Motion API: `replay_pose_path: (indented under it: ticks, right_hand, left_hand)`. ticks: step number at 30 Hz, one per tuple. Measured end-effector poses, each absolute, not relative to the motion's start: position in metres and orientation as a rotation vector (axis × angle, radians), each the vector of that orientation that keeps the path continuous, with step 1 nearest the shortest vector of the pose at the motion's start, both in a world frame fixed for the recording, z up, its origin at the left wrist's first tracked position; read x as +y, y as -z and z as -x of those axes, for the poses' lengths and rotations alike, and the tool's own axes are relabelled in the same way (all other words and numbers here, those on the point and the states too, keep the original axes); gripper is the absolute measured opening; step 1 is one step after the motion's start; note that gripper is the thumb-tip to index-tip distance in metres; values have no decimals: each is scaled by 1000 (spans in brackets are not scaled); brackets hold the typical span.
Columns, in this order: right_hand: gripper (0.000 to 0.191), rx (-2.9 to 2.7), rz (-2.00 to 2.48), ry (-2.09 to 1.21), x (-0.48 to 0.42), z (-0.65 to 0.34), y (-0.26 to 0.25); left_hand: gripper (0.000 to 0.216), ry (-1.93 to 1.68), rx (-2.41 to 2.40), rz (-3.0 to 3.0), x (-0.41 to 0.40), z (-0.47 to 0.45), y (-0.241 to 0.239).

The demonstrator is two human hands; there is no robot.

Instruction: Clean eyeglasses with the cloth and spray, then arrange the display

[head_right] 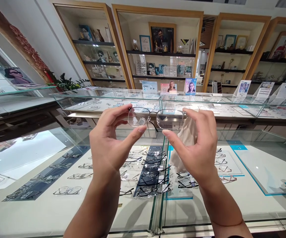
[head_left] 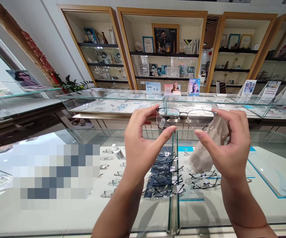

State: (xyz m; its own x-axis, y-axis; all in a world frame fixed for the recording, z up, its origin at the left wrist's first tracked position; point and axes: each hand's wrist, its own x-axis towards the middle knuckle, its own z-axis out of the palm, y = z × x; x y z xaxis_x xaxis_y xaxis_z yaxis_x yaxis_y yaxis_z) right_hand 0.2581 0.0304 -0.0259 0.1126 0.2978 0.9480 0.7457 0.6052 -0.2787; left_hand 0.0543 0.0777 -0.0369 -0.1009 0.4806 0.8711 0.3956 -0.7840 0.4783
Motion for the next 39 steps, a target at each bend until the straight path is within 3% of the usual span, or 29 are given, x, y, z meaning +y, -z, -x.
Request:
replay_pose_path:
  ticks: [16, 28, 39]
  right_hand:
    - [43, -1556, 1033, 172, 40, -261, 30]
    - [43, -1480, 905, 258, 33, -258, 28]
    - [26, -1387, 854, 135, 34, -260, 28]
  left_hand:
    - [59, -2334, 960, -2165, 73, -54, 35]
    - [55, -2172, 982, -2027, 80, -53, 36]
    - [56, -2169, 971, -1994, 78, -53, 38]
